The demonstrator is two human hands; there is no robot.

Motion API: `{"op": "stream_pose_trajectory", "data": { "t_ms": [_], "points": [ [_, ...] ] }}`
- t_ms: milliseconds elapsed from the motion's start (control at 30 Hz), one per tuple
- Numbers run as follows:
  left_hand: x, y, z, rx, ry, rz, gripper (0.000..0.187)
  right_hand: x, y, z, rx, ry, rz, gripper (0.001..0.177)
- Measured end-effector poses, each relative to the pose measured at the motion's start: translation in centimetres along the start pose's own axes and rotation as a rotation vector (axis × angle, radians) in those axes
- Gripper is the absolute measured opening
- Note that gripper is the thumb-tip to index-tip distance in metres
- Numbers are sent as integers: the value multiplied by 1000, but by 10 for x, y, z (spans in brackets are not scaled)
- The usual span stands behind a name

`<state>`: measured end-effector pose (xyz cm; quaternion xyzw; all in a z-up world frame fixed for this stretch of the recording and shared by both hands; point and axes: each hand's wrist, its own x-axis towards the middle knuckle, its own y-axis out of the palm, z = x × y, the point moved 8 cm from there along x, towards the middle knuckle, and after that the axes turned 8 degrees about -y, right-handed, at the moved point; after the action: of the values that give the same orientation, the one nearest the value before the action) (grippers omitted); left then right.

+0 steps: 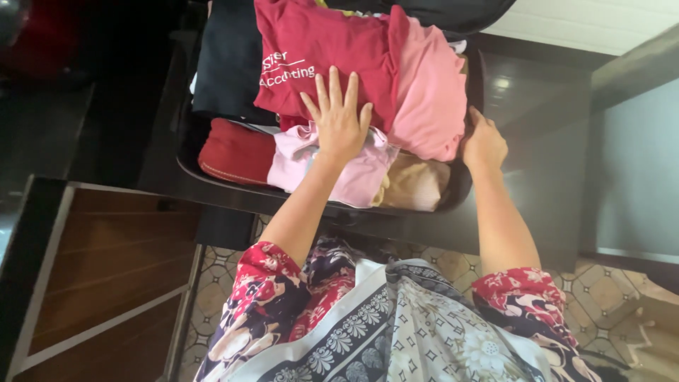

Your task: The person folds a red shirt and a pink shirt, places them into a suitcase, and then zips the suitcase shut.

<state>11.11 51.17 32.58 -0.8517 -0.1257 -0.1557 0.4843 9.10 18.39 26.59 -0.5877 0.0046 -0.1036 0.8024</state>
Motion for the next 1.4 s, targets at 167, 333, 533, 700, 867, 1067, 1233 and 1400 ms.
{"op": "stream_pose_trajectory", "data": {
  "t_ms": [167,333,533,700,867,1067,1233,1400],
  "points": [
    [3,0,5,-50,-14,45,67,1,-9,6,-33,-6,-26,44],
    [4,2,10,-112,14,106,69,-3,-15,9,-74,71,-47,42],
    [6,5,16,-157,32,138,71,-5,-16,10,-148,37,-107,41],
    [10,1,21,-215,123,149,69,1,-13,3,-194,92,-53,43],
    [27,-5,34,-260,157,171,54,8,-9,-4,-227,50,11,45],
    [26,-18,36,-246,247,154,59,17,-36,17,-114,39,-50,39],
    [24,-25,35,-278,278,129,64,12,-69,133,44,-301,-304,31],
    [27,-28,37,-282,305,156,66,11,-65,225,169,-426,-286,31]
  ]
}}
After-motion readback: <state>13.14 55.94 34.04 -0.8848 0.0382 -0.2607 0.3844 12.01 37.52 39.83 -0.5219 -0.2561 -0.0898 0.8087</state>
